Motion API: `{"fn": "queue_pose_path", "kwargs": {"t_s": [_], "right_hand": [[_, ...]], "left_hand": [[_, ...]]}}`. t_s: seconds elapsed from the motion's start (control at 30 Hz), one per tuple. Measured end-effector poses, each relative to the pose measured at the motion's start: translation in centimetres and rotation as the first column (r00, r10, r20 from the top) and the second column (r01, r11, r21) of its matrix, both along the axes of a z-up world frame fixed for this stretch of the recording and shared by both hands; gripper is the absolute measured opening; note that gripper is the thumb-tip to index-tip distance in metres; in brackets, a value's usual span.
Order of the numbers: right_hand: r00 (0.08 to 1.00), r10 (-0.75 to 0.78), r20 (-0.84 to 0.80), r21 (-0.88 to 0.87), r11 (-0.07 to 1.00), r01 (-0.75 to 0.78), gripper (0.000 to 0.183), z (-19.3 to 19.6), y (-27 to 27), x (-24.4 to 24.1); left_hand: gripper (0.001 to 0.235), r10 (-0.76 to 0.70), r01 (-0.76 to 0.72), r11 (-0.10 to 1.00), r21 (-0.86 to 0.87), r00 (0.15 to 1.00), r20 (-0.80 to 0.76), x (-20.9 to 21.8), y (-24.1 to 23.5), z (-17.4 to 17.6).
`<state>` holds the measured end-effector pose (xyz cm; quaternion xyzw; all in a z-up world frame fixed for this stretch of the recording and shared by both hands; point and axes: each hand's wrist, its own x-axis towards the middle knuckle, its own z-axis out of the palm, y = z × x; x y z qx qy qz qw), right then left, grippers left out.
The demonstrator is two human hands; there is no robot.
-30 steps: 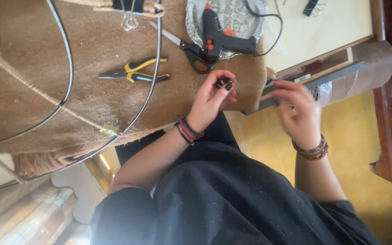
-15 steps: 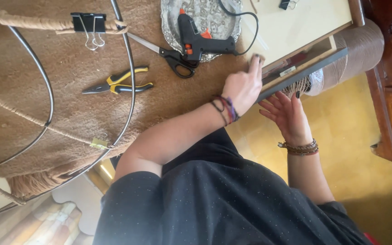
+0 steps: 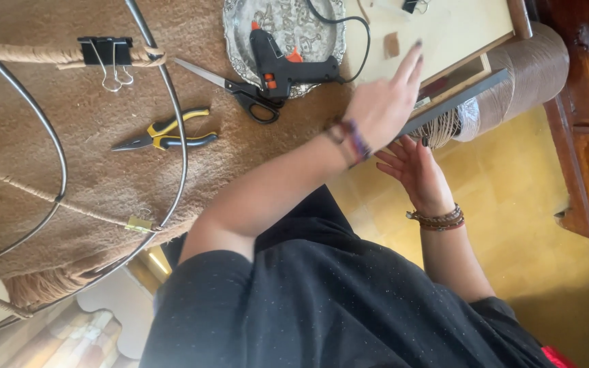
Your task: The person wraps a rope around a metal frame, secures it with a hot glue gun, and uses binder clips to hold the rope in place while the glue sets.
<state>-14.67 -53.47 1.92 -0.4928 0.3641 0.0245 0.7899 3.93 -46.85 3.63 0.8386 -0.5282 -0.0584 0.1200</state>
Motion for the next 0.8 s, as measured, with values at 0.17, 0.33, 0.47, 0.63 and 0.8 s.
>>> {"fn": "queue_pose_path", "kwargs": {"t_s": [0.17,0.33,0.47,0.63,0.8], "right_hand": [[0.989,0.115,0.095,-0.087,0.99,-0.107,0.077,-3.4,-1.7,-0.8],[0.775,0.285,-0.564,-0.596,0.509,-0.621,0.067,0.6,-1.3,1.1],[0.804,0.195,-0.562,-0.77,0.231,-0.595,0.03,0.8,0.2,2.0],[0.917,0.301,-0.261,-0.907,0.25,-0.339,0.044,-0.8,2.0,3.6],[0.941,0.279,-0.194,-0.907,0.313,-0.28,0.031,-1.2,1.9,4.2]], "left_hand": [[0.027,0.003,-0.036,0.945,-0.325,0.995,-0.102,-1.9,9.1,-0.7],[0.044,0.197,-0.22,0.952,-0.211,0.972,-0.125,0.6,15.5,-0.2],[0.053,0.277,-0.28,0.942,-0.186,0.96,-0.042,1.1,15.5,-1.2],[0.105,0.094,-0.092,0.984,-0.153,0.996,0.006,0.2,15.7,-0.7],[0.025,0.176,-0.156,0.896,-0.416,0.984,0.009,0.9,16.0,-5.3]]}}
